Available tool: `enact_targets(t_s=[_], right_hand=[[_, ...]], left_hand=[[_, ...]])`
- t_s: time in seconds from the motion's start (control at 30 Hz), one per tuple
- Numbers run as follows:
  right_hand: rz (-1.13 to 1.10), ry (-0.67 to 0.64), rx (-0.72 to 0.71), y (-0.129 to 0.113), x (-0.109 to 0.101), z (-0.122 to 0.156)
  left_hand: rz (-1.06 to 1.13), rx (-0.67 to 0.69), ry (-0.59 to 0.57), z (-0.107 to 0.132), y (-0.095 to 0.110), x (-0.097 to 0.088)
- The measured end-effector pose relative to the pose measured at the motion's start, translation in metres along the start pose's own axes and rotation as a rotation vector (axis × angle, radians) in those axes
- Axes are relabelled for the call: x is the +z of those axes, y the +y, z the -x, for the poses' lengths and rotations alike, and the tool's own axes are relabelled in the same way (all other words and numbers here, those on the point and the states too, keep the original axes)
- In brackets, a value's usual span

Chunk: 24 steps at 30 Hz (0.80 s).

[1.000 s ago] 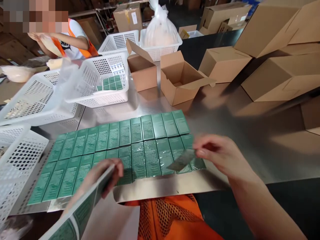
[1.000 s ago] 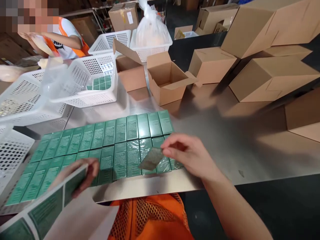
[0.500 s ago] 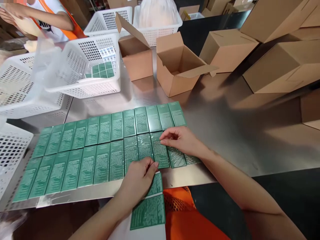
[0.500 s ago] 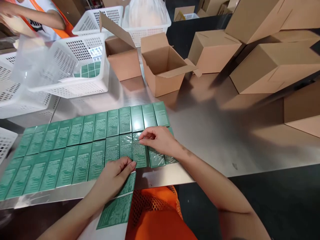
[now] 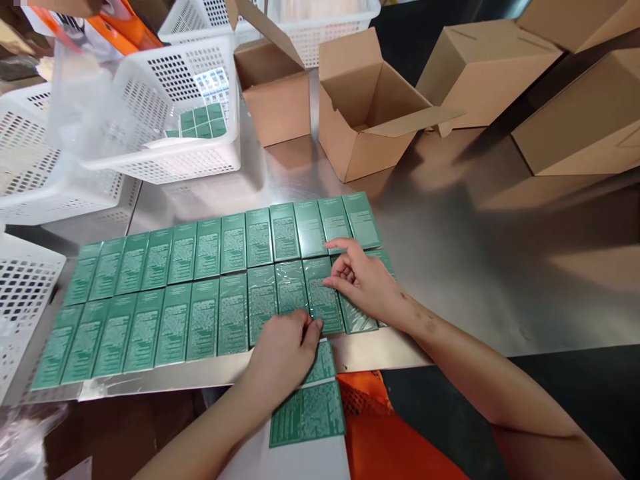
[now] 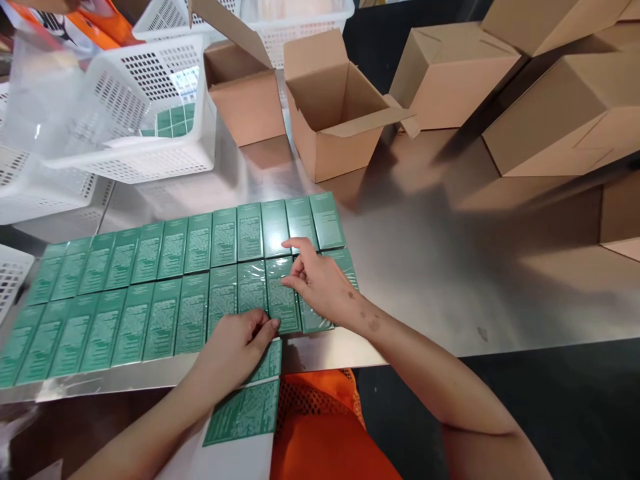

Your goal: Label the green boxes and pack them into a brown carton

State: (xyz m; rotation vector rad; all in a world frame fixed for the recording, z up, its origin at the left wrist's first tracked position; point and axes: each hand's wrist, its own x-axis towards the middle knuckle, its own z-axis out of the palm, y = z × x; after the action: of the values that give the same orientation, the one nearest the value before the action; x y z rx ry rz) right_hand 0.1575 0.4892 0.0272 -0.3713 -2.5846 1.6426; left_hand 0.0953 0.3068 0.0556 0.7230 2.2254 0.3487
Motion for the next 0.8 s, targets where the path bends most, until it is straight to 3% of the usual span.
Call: enact_targets(t_s=[0.2, 0.37, 0.47, 0.63, 0.7, 0.8], right_hand=[[0.077, 0.002, -0.023, 0.002, 0.005, 0.002], [0.281, 0.166, -0.031, -0.001, 0.007, 0.003], [0.351, 0.191, -0.042, -0.004, 0.011, 0.001], [0.49, 0.112, -0.034, -0.01, 0.012, -0.008], [0.415, 0.104, 0.002, -0.015, 0.01, -0.008], [0.073, 0.134, 0.021, -0.031, 0.008, 0.004]], left_hand=[[-0.208, 0.037, -0.02, -0.003, 0.008, -0.005], [-0.246, 0.075, -0.05, -0.003, 0.007, -0.007], [-0.116, 0.084, -0.004, 0.005, 0.001, -0.014], [0.281, 0.106, 0.216, 0.023, -0.012, -0.044], [0.438, 0.093, 0.274, 0.028, -0.017, -0.057], [0.635, 0.109, 0.375, 0.029, -0.02, -0.071]])
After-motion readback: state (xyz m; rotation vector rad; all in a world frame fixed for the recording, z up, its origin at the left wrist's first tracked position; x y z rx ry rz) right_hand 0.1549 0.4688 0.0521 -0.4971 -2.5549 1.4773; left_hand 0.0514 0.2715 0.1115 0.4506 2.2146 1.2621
